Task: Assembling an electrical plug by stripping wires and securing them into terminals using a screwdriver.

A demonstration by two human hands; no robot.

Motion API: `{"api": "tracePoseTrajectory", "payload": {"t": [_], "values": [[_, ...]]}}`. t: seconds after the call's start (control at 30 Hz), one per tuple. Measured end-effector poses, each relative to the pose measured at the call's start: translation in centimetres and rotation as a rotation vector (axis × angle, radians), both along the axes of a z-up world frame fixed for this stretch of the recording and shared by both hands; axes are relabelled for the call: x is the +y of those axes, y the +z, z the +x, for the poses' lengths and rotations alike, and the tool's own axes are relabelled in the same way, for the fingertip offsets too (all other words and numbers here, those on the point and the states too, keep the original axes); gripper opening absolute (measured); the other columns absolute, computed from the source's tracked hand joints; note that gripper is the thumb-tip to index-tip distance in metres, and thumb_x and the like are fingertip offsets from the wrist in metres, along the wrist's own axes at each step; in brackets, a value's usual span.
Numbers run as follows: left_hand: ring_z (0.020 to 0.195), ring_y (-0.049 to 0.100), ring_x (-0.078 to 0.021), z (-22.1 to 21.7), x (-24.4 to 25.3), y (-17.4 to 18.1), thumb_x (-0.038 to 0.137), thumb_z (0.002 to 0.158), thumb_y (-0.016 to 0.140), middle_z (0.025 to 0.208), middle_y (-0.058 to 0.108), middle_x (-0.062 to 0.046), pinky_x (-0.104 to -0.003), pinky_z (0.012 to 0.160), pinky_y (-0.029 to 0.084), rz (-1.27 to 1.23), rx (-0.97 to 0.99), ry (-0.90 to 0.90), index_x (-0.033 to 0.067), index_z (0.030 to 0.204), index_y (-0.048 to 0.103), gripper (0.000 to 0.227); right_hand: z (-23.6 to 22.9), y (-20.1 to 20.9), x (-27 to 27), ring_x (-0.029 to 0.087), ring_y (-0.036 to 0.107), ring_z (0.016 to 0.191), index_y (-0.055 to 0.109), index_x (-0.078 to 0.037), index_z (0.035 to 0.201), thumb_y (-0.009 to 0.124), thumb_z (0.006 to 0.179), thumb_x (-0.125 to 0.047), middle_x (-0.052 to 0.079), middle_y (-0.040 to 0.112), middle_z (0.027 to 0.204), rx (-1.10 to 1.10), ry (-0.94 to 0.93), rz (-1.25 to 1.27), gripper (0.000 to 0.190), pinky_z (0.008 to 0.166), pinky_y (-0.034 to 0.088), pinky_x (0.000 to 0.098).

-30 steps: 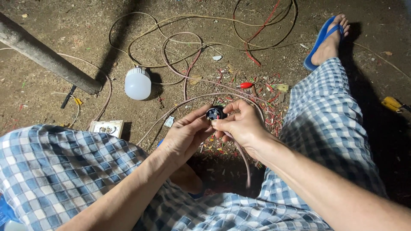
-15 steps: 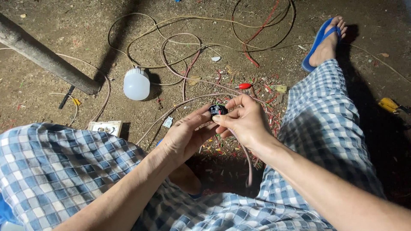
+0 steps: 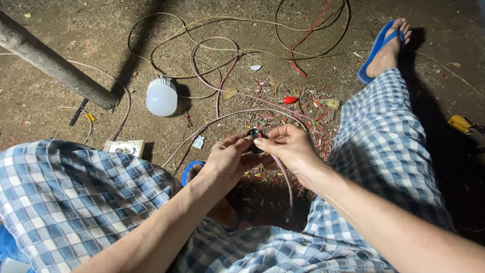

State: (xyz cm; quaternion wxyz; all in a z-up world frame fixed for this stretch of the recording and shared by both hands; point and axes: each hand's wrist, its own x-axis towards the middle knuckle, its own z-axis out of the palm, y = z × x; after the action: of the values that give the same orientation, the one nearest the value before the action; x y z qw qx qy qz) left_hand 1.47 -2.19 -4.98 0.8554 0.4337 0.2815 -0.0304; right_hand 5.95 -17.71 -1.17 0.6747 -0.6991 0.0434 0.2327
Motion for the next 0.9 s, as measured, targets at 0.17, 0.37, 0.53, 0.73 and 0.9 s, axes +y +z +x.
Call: {"api": "tracePoseTrajectory", "payload": {"t": [0.17, 0.37, 0.53, 0.73, 0.9], "values": [[0.086, 0.076, -0.0313, 0.0, -0.2, 1.0, 0.010, 0.098, 0.068, 0.112, 0.071, -0.030, -0.050, 0.085, 0.066, 0.111, 0.026, 0.029, -0.0062, 0.145, 0.056, 0.051, 0.0, -0.1, 0.0, 0.022, 0.074, 0.072, 0.054, 0.010, 0.136, 0.083, 0.091, -0.026, 0.022, 0.068, 0.104, 0.212, 0.033, -0.074, 0.065, 0.058, 0.068, 0.0296], [0.094, 0.075, -0.0295, -0.4, -1.2, 2.4, 0.012, 0.098, 0.068, 0.112, 0.071, -0.026, -0.050, 0.089, 0.063, 0.203, 0.021, 0.006, -0.0008, 0.145, 0.060, 0.049, -0.2, 0.2, 0.2, 0.007, 0.057, 0.056, 0.065, 0.011, 0.119, 0.084, 0.090, -0.019, 0.006, 0.055, 0.080, 0.174, -0.011, -0.046, 0.046, 0.041, 0.047, 0.0139], [0.125, 0.065, -0.0386, -0.9, -0.6, 1.8, 0.015, 0.098, 0.069, 0.133, 0.066, -0.028, -0.060, 0.100, 0.053, 0.181, 0.028, -0.046, 0.0079, 0.149, 0.058, 0.053, 0.3, -0.9, 0.3, 0.008, 0.057, 0.054, 0.066, 0.010, 0.117, 0.084, 0.090, -0.017, 0.007, 0.058, 0.079, 0.214, -0.027, -0.022, 0.042, 0.040, 0.047, 0.0152], [0.153, 0.032, -0.0492, -1.9, -0.5, 5.2, 0.001, 0.096, 0.058, 0.160, 0.046, -0.030, -0.073, 0.109, 0.041, 0.070, -0.006, -0.137, 0.0157, 0.156, 0.051, 0.062, 0.0, 0.5, 0.7, 0.009, 0.059, 0.056, 0.061, 0.013, 0.126, 0.081, 0.091, -0.010, 0.014, 0.062, 0.093, 0.196, -0.020, -0.020, 0.046, 0.042, 0.049, 0.0168], [0.154, 0.033, -0.0469, -2.0, -0.5, 4.5, -0.012, 0.091, 0.046, 0.160, 0.046, -0.029, -0.072, 0.107, 0.044, 0.046, -0.004, -0.135, 0.0168, 0.157, 0.051, 0.072, 0.1, -0.6, 0.5, 0.008, 0.060, 0.058, 0.060, 0.014, 0.126, 0.080, 0.091, -0.011, 0.022, 0.067, 0.099, 0.188, -0.026, 0.002, 0.047, 0.044, 0.050, 0.0169]]}}
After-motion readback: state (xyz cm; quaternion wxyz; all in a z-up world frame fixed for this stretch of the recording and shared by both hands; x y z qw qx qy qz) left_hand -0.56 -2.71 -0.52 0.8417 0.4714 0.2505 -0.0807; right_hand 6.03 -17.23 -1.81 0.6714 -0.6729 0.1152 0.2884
